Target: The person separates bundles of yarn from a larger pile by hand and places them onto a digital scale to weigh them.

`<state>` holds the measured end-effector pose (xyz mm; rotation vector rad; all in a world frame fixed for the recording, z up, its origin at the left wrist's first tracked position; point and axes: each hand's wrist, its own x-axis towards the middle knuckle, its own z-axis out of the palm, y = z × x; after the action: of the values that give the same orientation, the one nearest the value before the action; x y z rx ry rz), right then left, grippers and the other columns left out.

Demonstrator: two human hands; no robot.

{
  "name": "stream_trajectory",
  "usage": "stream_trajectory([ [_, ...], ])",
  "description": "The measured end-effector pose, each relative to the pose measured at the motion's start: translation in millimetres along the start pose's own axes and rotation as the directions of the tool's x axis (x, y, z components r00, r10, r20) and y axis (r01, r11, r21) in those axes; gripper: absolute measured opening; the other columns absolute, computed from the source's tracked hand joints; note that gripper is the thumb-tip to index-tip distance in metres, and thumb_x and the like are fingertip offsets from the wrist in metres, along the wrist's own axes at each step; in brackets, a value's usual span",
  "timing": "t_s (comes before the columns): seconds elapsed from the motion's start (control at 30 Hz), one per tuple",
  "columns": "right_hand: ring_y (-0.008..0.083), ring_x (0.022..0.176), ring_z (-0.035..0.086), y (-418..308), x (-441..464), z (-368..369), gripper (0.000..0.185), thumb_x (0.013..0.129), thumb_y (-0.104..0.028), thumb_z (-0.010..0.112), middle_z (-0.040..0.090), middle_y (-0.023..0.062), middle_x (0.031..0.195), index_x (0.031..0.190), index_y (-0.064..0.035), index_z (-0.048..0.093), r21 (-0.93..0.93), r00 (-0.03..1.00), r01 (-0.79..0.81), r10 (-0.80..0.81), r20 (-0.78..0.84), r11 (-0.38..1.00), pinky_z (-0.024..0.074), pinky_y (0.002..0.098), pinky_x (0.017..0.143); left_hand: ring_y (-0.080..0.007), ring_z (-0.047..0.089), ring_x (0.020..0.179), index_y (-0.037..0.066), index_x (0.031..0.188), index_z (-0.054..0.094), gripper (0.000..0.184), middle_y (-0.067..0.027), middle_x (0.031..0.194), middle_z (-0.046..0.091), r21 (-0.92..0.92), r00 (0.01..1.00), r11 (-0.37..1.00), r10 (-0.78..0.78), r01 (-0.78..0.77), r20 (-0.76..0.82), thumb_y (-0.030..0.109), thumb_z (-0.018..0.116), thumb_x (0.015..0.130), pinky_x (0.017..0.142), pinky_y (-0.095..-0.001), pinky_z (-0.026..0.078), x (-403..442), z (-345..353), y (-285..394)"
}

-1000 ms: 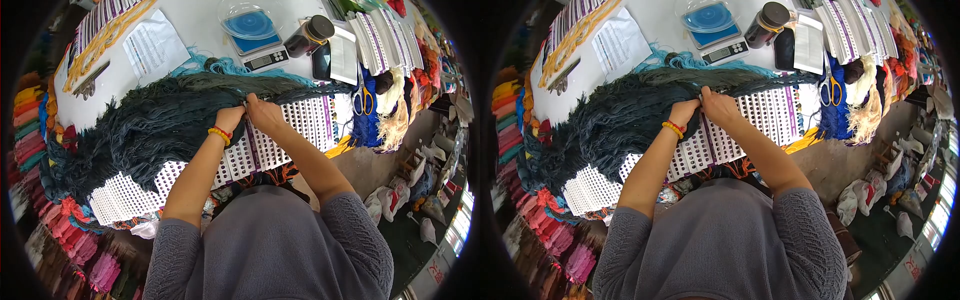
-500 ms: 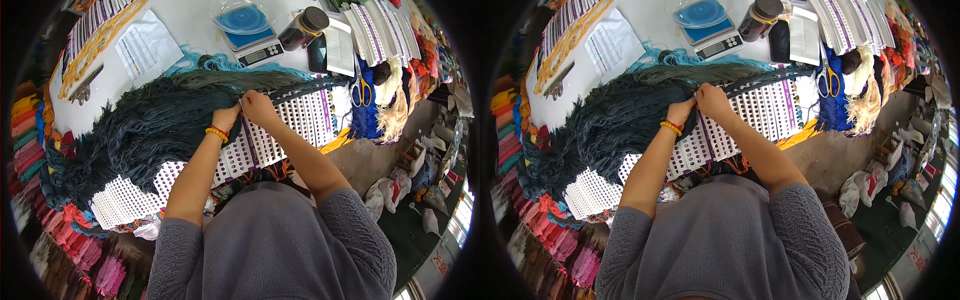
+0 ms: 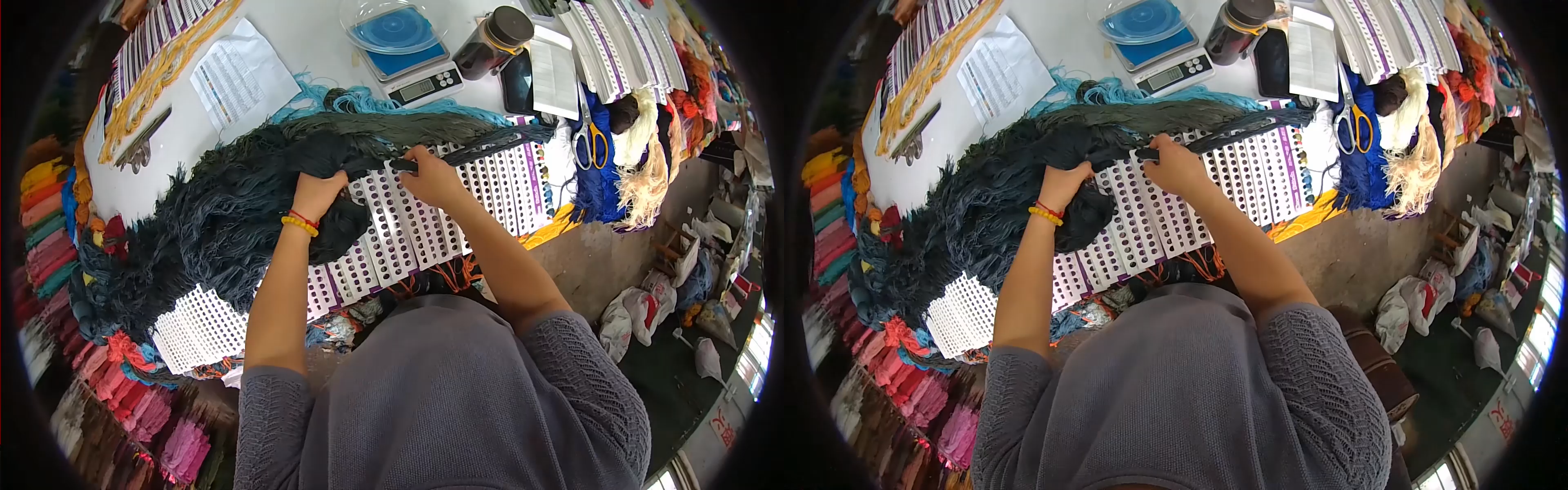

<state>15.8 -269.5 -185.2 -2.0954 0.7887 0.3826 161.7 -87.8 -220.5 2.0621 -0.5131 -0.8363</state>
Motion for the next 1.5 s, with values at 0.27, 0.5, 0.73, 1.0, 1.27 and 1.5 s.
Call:
stream_trajectory([
  [0.27, 0.0313, 0.082, 0.059, 9.4, 2.0, 5.2, 0.037, 0.073, -0.027, 0.059, 0.061, 0.0145, 0.086, 0.103, -0.0079, 0.049, 0.121, 0.999, 0.007, -0.002, -0.035, 0.993, 0.0447, 0.0377, 0.073, -0.0141, 0.059, 0.075, -0.007, 0.092, 0.059, 0.033, -0.0071, 0.086, 0.062, -0.430, 1.000, 0.903, 0.026, -0.023, 0.000, 0.007, 0.072, 0.065, 0.070, -0.0262, 0.048, -15.3, -3.6, 48.6],
  [0.5, 0.0286, 0.077, 0.060, 28.6, 5.8, 18.6, 0.034, 0.073, -0.021, 0.062, 0.061, 0.0144, 0.085, 0.100, -0.0054, 0.051, 0.349, 0.995, 0.017, 0.019, -0.099, 0.937, 0.0463, 0.0352, 0.069, -0.0118, 0.058, 0.069, -0.003, 0.084, 0.061, 0.022, -0.0062, 0.083, 0.062, -0.525, 0.999, 0.851, -0.006, 0.022, 0.034, 0.010, 0.072, 0.069, 0.063, -0.0244, 0.047, -18.8, 24.6, 47.5],
  [0.73, 0.0280, 0.073, 0.060, 24.3, -1.6, 11.8, 0.022, 0.078, -0.021, 0.059, 0.061, 0.0158, 0.078, 0.089, -0.0022, 0.056, 0.426, 0.989, 0.017, 0.046, -0.137, 0.904, 0.0459, 0.0355, 0.065, -0.0106, 0.051, 0.055, -0.001, 0.102, 0.059, 0.029, -0.0062, 0.077, 0.061, -0.804, 0.920, 0.467, -0.058, 0.368, 0.387, 0.020, 0.061, 0.081, 0.051, -0.0223, 0.042, -29.6, 32.5, 71.0],
  [1.0, 0.0330, 0.069, 0.057, -4.7, -32.2, 10.3, 0.016, 0.083, -0.019, 0.053, 0.057, 0.0131, 0.078, 0.087, -0.0048, 0.057, -0.005, 0.834, 0.530, -0.523, -0.174, 0.848, 0.0454, 0.0396, 0.061, -0.0087, 0.057, 0.083, -0.004, 0.103, 0.059, 0.046, -0.0072, 0.100, 0.061, -0.459, 0.981, 0.873, -0.099, 0.165, 0.165, 0.025, 0.072, 0.069, 0.077, -0.0220, 0.043, -12.4, 58.2, 36.5],
  [1.27, 0.0288, 0.069, 0.058, 9.2, 16.0, 13.7, 0.012, 0.076, -0.014, 0.057, 0.057, 0.0082, 0.085, 0.087, -0.0121, 0.059, -0.277, 0.835, 0.502, -0.542, -0.092, 0.820, 0.0460, 0.0360, 0.058, -0.0110, 0.058, 0.072, 0.001, 0.112, 0.055, 0.038, -0.0066, 0.093, 0.062, -0.708, 0.948, 0.662, -0.015, 0.248, 0.318, 0.008, 0.062, 0.075, 0.066, -0.0211, 0.046, -13.8, 48.4, 51.9],
  [1.5, 0.0302, 0.076, 0.058, 10.9, 25.4, 6.5, 0.018, 0.074, -0.011, 0.055, 0.058, 0.0143, 0.084, 0.090, -0.0052, 0.058, 0.213, 0.957, 0.258, -0.219, -0.192, 0.942, 0.0448, 0.0378, 0.067, -0.0083, 0.051, 0.061, 0.002, 0.095, 0.062, 0.017, -0.0018, 0.080, 0.061, -0.535, 0.958, 0.828, -0.007, 0.167, 0.287, 0.008, 0.059, 0.079, 0.058, -0.0223, 0.043, -34.7, 34.3, 59.2],
])
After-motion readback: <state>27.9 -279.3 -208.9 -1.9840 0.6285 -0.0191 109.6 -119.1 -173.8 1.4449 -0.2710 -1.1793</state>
